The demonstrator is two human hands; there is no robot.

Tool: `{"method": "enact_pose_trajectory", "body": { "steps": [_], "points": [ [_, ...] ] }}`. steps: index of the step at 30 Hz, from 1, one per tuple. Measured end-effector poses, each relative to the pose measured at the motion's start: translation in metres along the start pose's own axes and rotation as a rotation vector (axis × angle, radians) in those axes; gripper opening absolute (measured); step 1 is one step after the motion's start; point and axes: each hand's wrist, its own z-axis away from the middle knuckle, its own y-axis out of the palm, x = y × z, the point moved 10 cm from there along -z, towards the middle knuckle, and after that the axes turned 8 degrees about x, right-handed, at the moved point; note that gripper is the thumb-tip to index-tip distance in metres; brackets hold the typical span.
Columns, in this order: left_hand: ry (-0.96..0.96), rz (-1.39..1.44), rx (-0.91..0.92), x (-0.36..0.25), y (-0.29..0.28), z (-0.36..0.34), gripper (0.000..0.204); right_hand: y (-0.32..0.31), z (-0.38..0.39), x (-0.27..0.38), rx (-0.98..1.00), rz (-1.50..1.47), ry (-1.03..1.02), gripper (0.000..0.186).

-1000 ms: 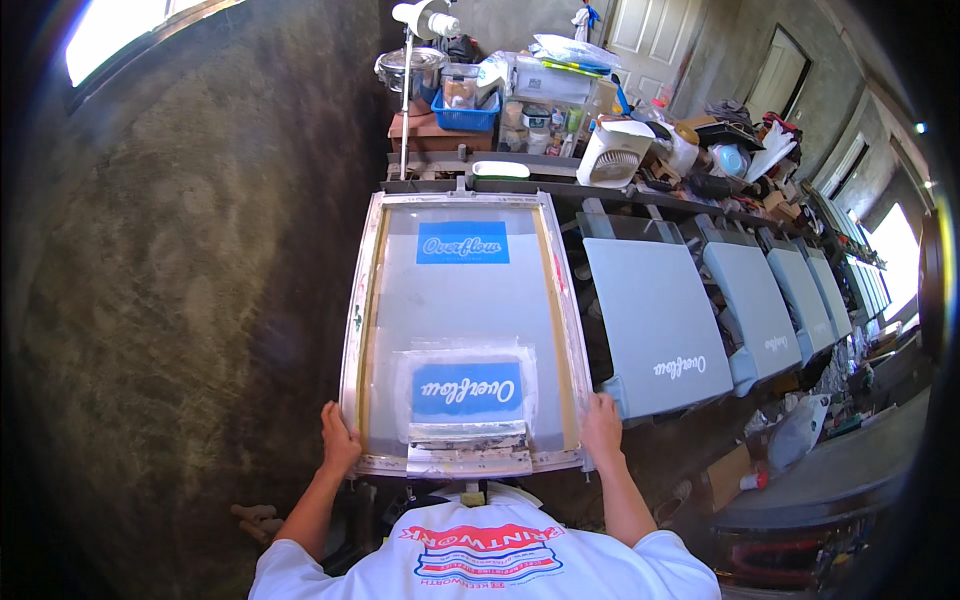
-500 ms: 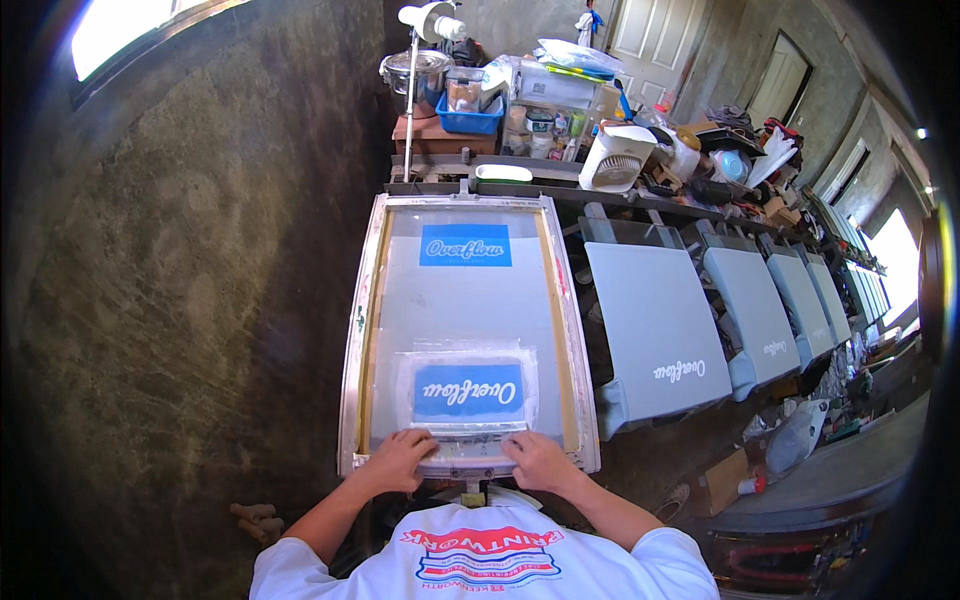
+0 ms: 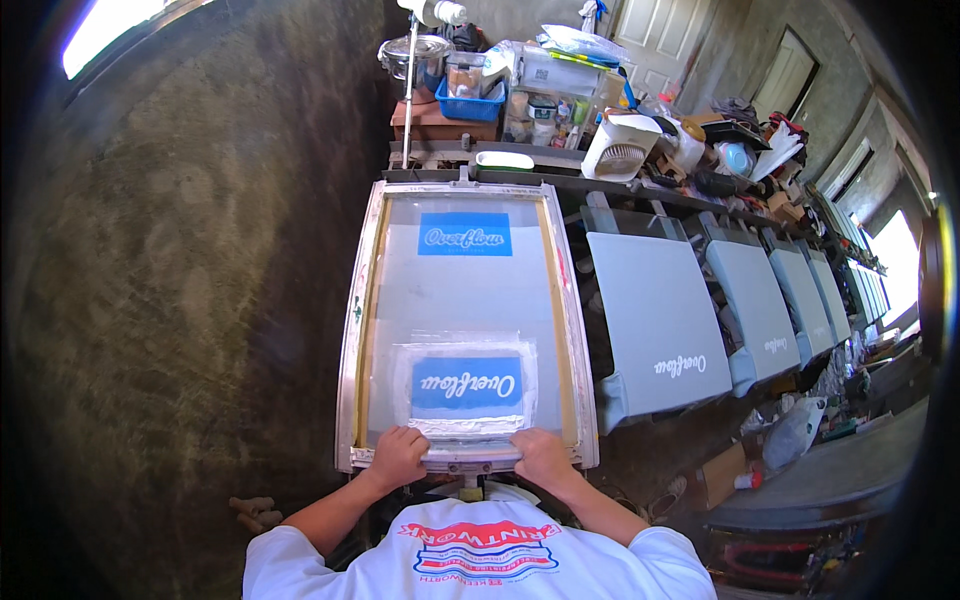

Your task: The person carries a screen printing frame to a workbench and repeatedly uses a squeegee to pull white ink across the screen mesh. The person moves the frame along the bench and continues the same squeegee strokes on multiple sections of the screen.

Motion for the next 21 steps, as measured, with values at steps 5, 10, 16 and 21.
{"method": "enact_pose_trajectory", "body": {
  "steps": [5, 10, 16, 21],
  "points": [
    [0.096, -0.009, -0.064, 0.004, 0.009, 0.021, 0.044, 0.013, 0.010, 0.013, -0.158, 0.026, -0.101, 0.038],
    [0.112, -0.026, -0.173, 0.031, 0.003, 0.023, 0.042, 0.027, 0.001, 0.028, -0.245, 0.088, -0.099, 0.042],
    [0.119, -0.020, -0.259, 0.061, -0.002, -0.016, 0.040, 0.023, -0.035, 0.001, -0.273, 0.148, -0.039, 0.038],
    [0.052, -0.034, -0.341, 0.078, -0.006, -0.057, 0.031, -0.014, -0.088, -0.028, -0.365, 0.129, -0.157, 0.026]
  ]
}}
